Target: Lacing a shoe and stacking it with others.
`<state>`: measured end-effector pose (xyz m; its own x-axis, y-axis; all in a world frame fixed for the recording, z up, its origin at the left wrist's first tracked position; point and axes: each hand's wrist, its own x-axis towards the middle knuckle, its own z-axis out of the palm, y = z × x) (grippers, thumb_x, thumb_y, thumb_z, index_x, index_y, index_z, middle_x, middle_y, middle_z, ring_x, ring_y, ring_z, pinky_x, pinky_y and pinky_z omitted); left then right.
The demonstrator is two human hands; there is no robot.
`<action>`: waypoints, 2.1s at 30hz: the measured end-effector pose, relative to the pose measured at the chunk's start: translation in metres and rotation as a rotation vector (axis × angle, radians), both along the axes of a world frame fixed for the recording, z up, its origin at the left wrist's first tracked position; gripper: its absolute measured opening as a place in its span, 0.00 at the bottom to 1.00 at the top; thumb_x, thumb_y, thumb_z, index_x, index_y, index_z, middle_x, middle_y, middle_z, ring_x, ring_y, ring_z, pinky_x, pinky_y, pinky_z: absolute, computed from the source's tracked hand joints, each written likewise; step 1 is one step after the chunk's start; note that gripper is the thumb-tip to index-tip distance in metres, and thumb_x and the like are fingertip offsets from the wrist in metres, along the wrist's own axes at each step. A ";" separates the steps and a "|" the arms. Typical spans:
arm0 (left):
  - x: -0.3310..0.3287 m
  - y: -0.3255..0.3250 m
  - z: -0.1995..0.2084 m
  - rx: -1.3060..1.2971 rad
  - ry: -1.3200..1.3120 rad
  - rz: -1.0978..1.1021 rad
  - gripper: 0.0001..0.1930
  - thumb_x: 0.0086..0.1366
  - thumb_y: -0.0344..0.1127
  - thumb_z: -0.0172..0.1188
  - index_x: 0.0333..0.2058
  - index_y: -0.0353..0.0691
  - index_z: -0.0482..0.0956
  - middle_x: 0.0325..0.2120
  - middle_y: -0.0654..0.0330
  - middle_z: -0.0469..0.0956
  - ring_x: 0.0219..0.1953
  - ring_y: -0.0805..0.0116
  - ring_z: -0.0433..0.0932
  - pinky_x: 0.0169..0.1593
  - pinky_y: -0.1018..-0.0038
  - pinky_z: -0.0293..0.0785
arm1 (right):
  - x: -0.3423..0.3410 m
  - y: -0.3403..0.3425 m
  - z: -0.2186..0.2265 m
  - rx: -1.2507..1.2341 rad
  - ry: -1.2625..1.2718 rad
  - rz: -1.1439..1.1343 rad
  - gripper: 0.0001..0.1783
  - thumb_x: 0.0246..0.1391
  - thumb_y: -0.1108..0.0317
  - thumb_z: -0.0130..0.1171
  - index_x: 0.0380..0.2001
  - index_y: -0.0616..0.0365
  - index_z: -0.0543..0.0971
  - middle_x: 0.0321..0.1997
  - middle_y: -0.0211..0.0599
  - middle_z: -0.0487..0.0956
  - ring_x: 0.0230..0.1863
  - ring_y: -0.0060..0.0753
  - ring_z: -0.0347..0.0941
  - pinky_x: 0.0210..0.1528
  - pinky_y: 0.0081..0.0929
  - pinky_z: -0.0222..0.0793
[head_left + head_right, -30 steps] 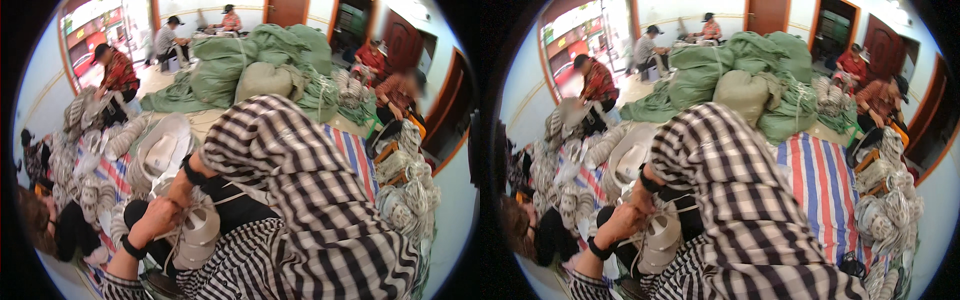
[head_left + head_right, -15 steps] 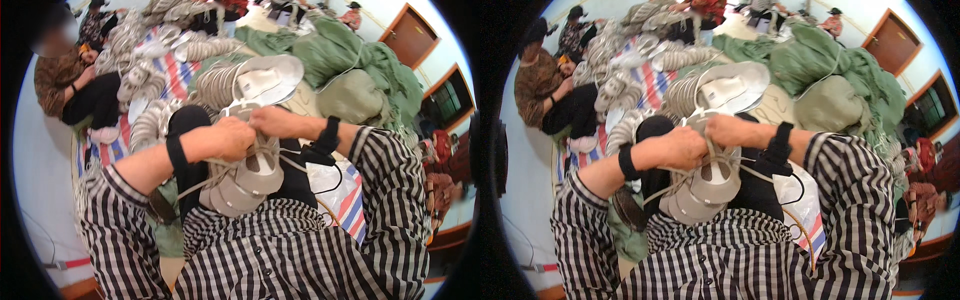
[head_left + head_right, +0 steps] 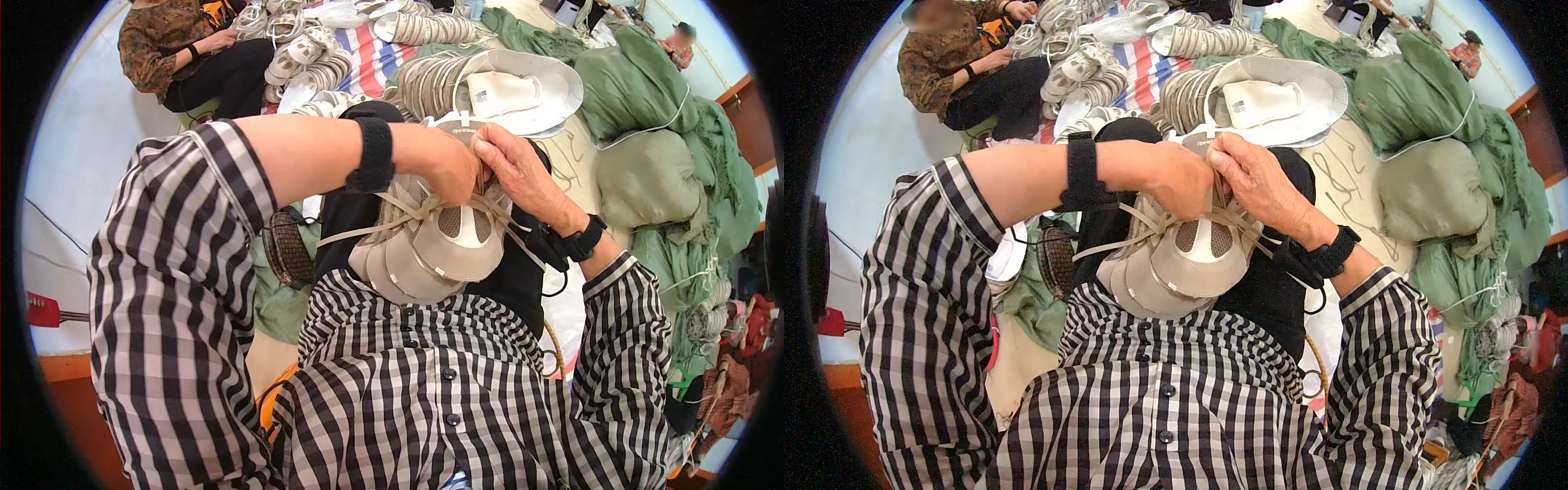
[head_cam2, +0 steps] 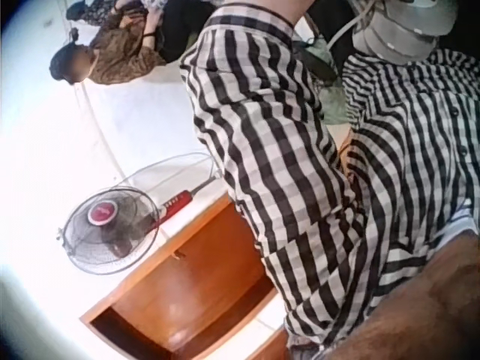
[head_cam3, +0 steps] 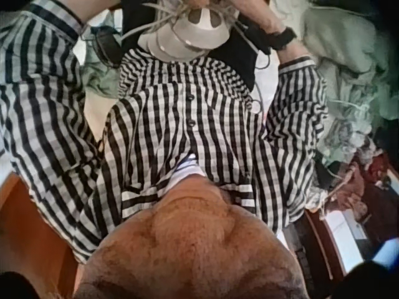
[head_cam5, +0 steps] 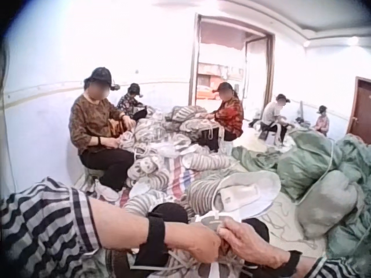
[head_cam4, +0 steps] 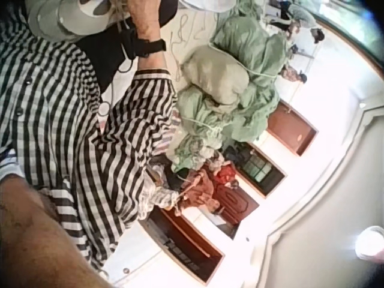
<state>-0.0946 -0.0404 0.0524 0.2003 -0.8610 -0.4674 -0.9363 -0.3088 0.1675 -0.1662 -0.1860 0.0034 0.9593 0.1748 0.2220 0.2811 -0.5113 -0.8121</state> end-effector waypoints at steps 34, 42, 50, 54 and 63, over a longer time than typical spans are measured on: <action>0.007 -0.004 -0.025 -0.741 0.862 0.676 0.10 0.67 0.31 0.48 0.30 0.34 0.75 0.23 0.62 0.75 0.19 0.78 0.68 0.25 0.81 0.64 | -0.003 0.002 -0.022 0.266 -0.258 -0.300 0.10 0.65 0.66 0.46 0.33 0.61 0.69 0.23 0.35 0.72 0.27 0.31 0.70 0.33 0.30 0.67; -0.003 -0.013 -0.041 -0.897 0.828 0.789 0.09 0.69 0.34 0.46 0.34 0.35 0.71 0.22 0.60 0.75 0.15 0.77 0.70 0.19 0.81 0.64 | -0.004 -0.004 -0.023 -0.001 -0.455 -0.331 0.05 0.61 0.72 0.49 0.33 0.61 0.67 0.30 0.42 0.73 0.30 0.45 0.72 0.35 0.35 0.69; -0.007 -0.020 -0.039 -0.932 1.025 0.816 0.09 0.69 0.35 0.47 0.35 0.35 0.71 0.17 0.64 0.70 0.14 0.76 0.70 0.18 0.80 0.64 | -0.020 -0.008 -0.026 0.066 -0.460 -0.318 0.04 0.58 0.74 0.51 0.33 0.64 0.69 0.38 0.45 0.73 0.37 0.46 0.71 0.41 0.31 0.69; 0.008 -0.043 -0.035 -0.966 0.921 0.730 0.08 0.68 0.33 0.46 0.33 0.35 0.70 0.16 0.65 0.69 0.13 0.77 0.66 0.17 0.80 0.62 | -0.011 -0.015 -0.030 0.098 -0.502 -0.424 0.06 0.61 0.71 0.49 0.34 0.64 0.70 0.35 0.41 0.74 0.32 0.34 0.71 0.35 0.25 0.68; -0.004 -0.035 -0.037 -0.831 1.051 0.726 0.10 0.70 0.33 0.43 0.36 0.32 0.69 0.19 0.56 0.75 0.11 0.76 0.65 0.15 0.80 0.61 | -0.018 -0.013 -0.024 0.478 -0.189 -0.438 0.10 0.65 0.66 0.48 0.35 0.61 0.72 0.25 0.27 0.72 0.21 0.15 0.68 0.24 0.16 0.64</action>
<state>-0.0987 -0.0751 0.0157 0.5784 -0.8081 -0.1115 0.0223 -0.1210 0.9924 -0.1846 -0.1988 -0.0202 0.8562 -0.3807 0.3493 0.2892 -0.2073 -0.9346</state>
